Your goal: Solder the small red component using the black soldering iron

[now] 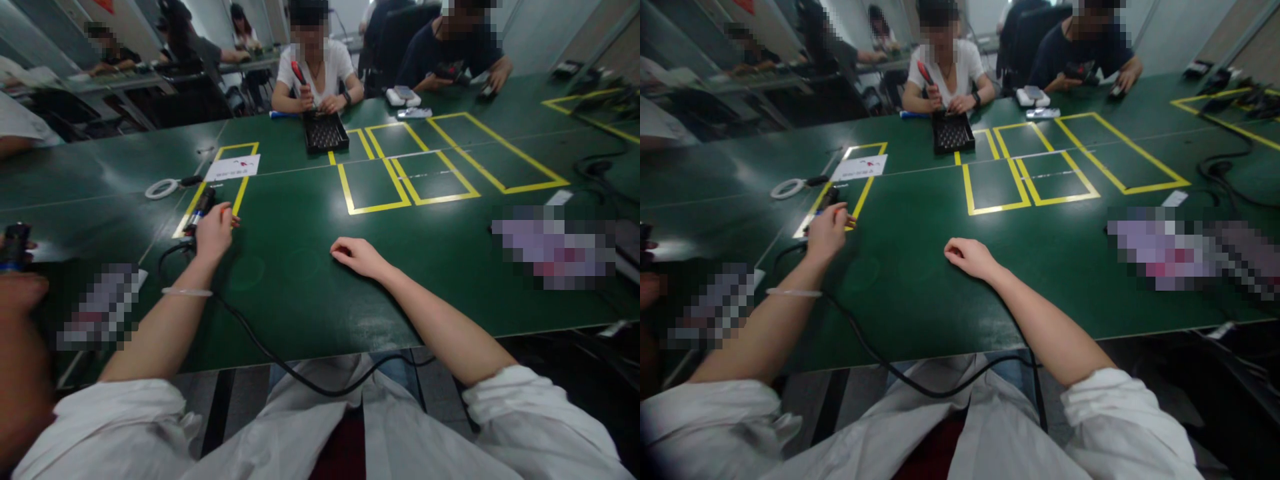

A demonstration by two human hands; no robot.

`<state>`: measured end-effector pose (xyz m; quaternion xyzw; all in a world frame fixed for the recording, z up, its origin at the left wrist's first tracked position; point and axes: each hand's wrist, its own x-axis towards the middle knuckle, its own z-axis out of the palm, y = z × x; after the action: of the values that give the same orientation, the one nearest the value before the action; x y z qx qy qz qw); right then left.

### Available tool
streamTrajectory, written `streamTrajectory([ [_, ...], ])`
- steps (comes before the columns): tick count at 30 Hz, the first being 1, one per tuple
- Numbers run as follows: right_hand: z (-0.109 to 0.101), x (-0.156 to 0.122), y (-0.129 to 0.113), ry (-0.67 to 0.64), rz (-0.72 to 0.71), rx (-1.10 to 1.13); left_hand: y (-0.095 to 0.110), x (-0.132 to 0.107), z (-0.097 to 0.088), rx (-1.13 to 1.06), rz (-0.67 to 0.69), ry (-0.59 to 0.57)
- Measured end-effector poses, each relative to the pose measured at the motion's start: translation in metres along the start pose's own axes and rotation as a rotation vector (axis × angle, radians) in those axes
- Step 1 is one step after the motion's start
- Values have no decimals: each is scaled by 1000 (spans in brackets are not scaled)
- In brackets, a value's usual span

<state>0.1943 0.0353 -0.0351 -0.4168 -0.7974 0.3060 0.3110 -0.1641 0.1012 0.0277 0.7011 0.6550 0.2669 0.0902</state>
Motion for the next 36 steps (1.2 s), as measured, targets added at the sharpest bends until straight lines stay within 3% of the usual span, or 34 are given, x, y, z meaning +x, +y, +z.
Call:
streamTrajectory([
  [2,0,0,1,11,12,55,48,-14,22,-222,25,-106],
  [5,-1,1,2,22,57,257,112,-41,50,-621,93,-406],
  [8,-3,3,1,8,104,487,146,-62,69,-865,89,-670],
  [13,-4,4,-3,7,104,650,142,-74,91,-1001,5,-828],
  [16,-2,2,-4,-64,100,669,135,-76,96,-998,18,-882],
  [19,1,1,-3,-126,45,697,136,-78,95,-1000,20,-867],
  [25,4,1,2,-121,26,694,136,-78,100,-1036,-16,-835],
  [32,0,3,4,16,70,633,129,-73,111,-1102,-182,-732],
  [36,0,4,6,47,82,604,128,-72,110,-1115,-208,-699],
])
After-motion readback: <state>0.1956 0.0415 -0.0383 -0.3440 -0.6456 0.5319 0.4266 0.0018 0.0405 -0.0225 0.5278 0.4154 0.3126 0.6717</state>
